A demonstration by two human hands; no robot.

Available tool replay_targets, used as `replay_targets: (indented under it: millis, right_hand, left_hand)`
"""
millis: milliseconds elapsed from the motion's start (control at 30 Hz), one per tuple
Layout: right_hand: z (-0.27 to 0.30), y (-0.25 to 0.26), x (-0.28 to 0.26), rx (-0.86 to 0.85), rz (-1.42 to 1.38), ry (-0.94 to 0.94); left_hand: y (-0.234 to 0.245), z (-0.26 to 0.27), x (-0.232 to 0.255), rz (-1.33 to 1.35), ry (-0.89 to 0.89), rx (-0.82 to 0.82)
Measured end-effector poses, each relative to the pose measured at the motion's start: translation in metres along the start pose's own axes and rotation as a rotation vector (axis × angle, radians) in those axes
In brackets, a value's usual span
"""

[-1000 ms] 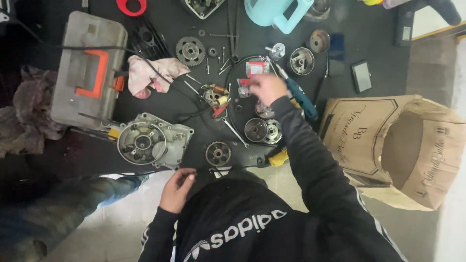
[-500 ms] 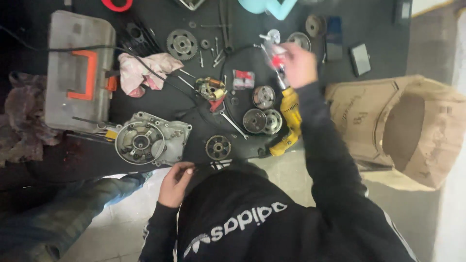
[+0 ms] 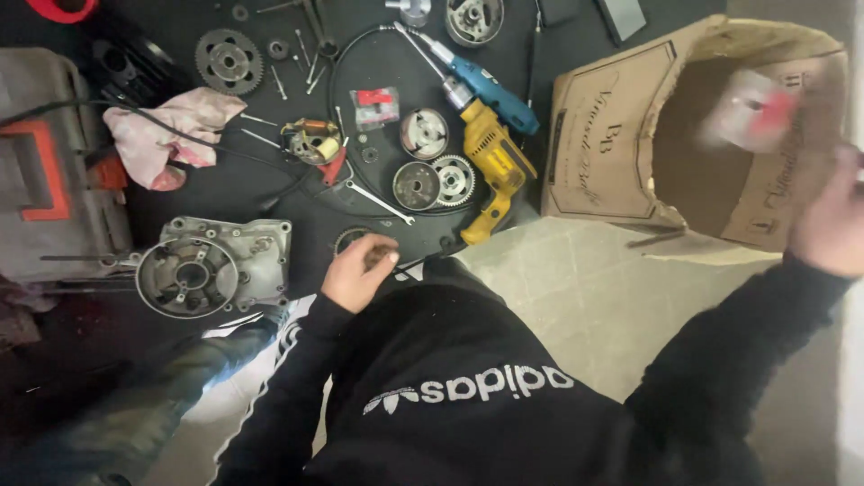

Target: The person assembles a motorcycle engine casing, inserting a bearing and tightening bolts with a wrench. They also retrieve various gears and parts from a cardboard box and place them on the workbench.

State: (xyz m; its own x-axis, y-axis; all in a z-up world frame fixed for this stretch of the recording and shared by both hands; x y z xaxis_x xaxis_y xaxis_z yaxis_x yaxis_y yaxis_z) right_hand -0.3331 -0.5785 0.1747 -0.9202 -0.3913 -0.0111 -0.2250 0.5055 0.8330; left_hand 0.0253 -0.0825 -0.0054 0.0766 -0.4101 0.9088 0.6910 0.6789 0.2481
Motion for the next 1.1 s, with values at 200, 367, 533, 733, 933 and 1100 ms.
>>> replay_targets:
  millis: [200,367,533,733,933,1100]
  right_hand:
    - [0.093,0.075,-0.084,-0.318,-1.253,-0.018]
    - [0.164,0.04,-0.234,-0.907,-1.079,0.822]
    - [0.22,-0.05,-0.251,-1.016,-0.965,0.774]
    - [0.215,-0.079,-0.297,-0.961,-0.828,0.894]
    - [0.212,-0.141,-0.316,-0.791,-0.75,0.761]
    - [0.216,-0.118,-0.353,-0.789,-0.614,0.838]
  left_hand:
    - [-0.04,-0.004,0.011,-0.225,-0.08,-0.022]
    - [-0.068,0.013,0.01,-0.311,-0.386,0.0]
    - [-0.072,0.034,0.009,-0.528,-0.207,-0.104]
    - [-0.042,0.073,-0.008,-0.46,-0.192,0.128]
    - [-0.023,0.098,-0.043,-0.491,-0.078,0.201]
    - [-0.019,0.106,-0.042,-0.466,-0.073,0.267]
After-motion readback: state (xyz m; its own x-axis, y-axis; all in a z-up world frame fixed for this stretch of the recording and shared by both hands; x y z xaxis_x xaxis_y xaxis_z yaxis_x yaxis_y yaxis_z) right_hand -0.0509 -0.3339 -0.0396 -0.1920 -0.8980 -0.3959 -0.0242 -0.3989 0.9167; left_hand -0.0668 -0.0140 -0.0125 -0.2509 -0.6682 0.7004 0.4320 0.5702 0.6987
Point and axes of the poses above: each hand's wrist, its own z-axis away from the middle knuckle, its own y-axis out of the back of the hand, x = y × z, the point moved 5 cm from there along -z, towards the middle knuckle, and after that the axes turned 12 degrees about x, right-handed, at the moved point
